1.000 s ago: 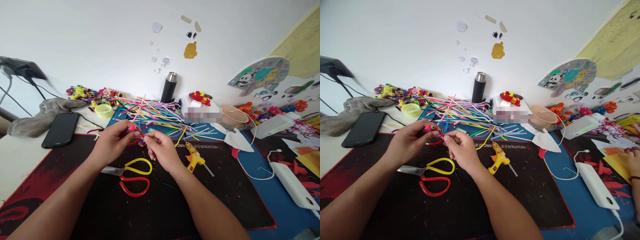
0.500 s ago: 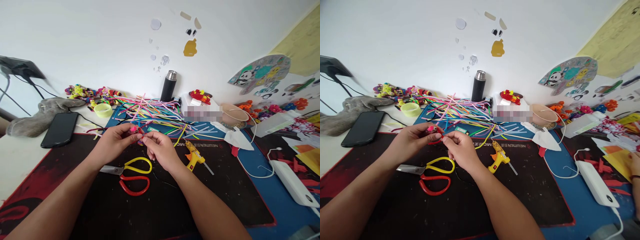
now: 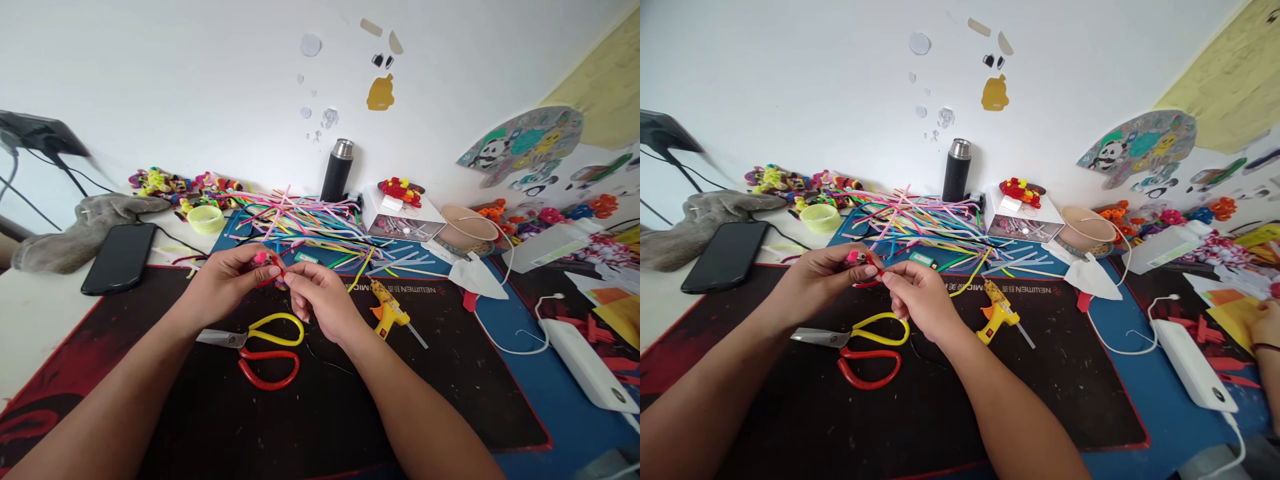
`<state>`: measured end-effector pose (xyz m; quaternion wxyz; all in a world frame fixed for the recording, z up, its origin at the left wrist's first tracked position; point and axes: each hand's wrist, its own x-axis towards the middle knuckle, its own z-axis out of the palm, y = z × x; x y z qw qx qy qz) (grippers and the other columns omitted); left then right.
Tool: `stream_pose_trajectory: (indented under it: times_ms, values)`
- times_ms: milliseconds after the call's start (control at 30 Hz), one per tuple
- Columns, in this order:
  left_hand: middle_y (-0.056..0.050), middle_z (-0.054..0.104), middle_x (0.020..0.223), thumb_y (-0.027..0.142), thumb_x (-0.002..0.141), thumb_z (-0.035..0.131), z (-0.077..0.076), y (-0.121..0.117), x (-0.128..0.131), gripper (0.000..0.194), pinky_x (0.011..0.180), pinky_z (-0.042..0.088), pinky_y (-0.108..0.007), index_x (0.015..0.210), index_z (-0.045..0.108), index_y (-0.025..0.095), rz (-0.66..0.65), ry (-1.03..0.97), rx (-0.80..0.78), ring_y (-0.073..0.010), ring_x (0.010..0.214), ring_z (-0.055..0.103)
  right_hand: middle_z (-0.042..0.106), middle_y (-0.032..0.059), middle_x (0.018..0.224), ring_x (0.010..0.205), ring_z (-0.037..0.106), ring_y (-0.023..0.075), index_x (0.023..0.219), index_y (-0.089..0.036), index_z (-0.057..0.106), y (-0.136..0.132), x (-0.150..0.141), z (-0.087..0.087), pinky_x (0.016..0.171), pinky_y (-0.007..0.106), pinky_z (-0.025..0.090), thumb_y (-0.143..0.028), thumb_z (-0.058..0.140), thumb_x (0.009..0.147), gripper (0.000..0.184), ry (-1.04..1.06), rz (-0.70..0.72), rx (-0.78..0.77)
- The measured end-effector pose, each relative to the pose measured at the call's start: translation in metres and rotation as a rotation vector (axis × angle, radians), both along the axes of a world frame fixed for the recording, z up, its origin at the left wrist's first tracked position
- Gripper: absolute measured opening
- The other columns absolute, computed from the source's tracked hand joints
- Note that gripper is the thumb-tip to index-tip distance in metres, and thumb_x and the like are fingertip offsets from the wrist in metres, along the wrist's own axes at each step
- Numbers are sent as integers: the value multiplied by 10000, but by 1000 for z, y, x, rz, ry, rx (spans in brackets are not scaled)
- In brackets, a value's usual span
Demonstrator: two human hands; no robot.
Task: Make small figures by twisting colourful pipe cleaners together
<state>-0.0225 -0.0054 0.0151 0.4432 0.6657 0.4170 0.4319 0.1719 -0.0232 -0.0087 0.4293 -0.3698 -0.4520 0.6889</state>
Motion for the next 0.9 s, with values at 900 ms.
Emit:
stream_pose_trajectory:
  times_ms: [900]
  values:
    - [-21, 708, 756, 482, 834, 843, -7, -5, 9, 273, 619, 467, -287, 831, 778, 218, 162, -11, -73, -180, 680, 602, 503, -103, 507, 386, 437, 81, 833, -223, 614, 4, 1, 4, 378, 206, 291, -469, 769, 861, 292, 8, -41, -3]
